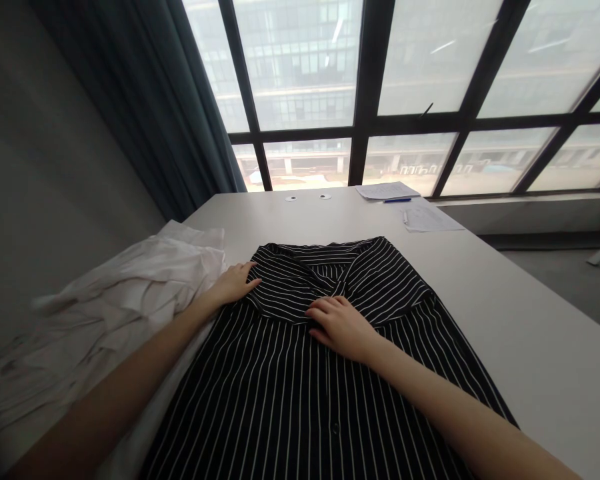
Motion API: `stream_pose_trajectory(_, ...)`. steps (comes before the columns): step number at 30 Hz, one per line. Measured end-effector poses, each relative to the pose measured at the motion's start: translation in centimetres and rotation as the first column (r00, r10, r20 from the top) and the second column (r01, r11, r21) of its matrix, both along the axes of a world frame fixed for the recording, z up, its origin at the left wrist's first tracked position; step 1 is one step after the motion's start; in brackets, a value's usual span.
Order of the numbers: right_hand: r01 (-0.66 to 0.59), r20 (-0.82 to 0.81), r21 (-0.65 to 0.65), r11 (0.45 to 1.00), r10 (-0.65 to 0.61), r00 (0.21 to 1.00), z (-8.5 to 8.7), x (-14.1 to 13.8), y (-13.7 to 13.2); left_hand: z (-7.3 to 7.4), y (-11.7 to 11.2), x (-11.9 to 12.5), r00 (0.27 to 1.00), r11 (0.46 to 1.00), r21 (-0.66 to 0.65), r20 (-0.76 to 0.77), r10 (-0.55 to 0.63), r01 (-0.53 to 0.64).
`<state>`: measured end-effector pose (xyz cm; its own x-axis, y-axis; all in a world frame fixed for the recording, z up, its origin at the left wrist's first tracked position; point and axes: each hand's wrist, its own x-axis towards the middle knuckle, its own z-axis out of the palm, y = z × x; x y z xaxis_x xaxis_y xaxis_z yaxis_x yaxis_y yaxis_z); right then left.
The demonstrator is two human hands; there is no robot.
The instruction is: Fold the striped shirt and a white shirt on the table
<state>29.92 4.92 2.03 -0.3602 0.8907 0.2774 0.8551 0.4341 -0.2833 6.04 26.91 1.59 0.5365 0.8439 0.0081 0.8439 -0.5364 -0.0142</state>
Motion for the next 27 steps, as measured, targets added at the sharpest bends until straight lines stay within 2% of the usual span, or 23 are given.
stream_pose_trajectory(3,0.016,0.077,-0.008,1.000,-0.015,0.997,-0.9,-1.5,-1.2,0.2,-1.7,-1.2,0.998,0.998,-0.009,-0.026,-0.062,0.062)
stream_pose_trajectory(5,0.047,0.056,-0.025,0.999,-0.046,0.997,-1.5,-1.3,-1.5,0.3,-2.4,-1.9,0.996,0.997,-0.005,-0.037,-0.080,0.080)
stream_pose_trajectory(7,0.051,-0.021,-0.058,0.997,-0.052,0.998,-1.5,-0.7,-1.7,0.4,-2.8,-2.3,0.996,0.997,0.010,-0.038,-0.075,0.076)
stream_pose_trajectory(11,0.013,-0.257,-0.168,0.986,-0.056,0.965,-0.7,1.1,-1.4,0.5,-3.4,-1.8,0.999,0.997,0.062,-0.032,-0.036,0.038)
stream_pose_trajectory(14,0.161,-0.307,-0.135,0.978,-0.196,0.931,-0.5,2.5,0.0,0.7,-4.3,-0.2,0.999,0.993,0.108,-0.013,-0.045,0.046)
stream_pose_trajectory(17,0.397,-0.237,-0.085,0.914,-0.406,0.883,-1.3,3.6,1.9,0.7,-5.6,2.1,0.992,0.985,0.126,0.012,-0.122,0.120)
stream_pose_trajectory(19,0.495,-0.211,-0.104,0.863,-0.506,0.837,-2.1,4.0,3.0,0.1,-6.6,3.5,0.977,0.971,0.112,0.020,-0.213,0.209)
stream_pose_trajectory(21,0.520,-0.222,-0.135,0.844,-0.537,0.814,-2.7,4.2,3.7,-0.8,-7.7,4.2,0.945,0.945,0.066,0.045,-0.323,0.320)
stream_pose_trajectory(24,0.485,-0.281,-0.176,0.857,-0.515,0.810,-3.1,4.3,4.0,-2.5,-8.6,4.1,0.892,0.898,-0.007,0.117,-0.437,0.440)
stream_pose_trajectory(27,0.451,-0.372,-0.205,0.869,-0.495,0.785,-2.8,4.5,3.7,-3.2,-8.7,3.3,0.866,0.873,-0.030,0.146,-0.478,0.487)
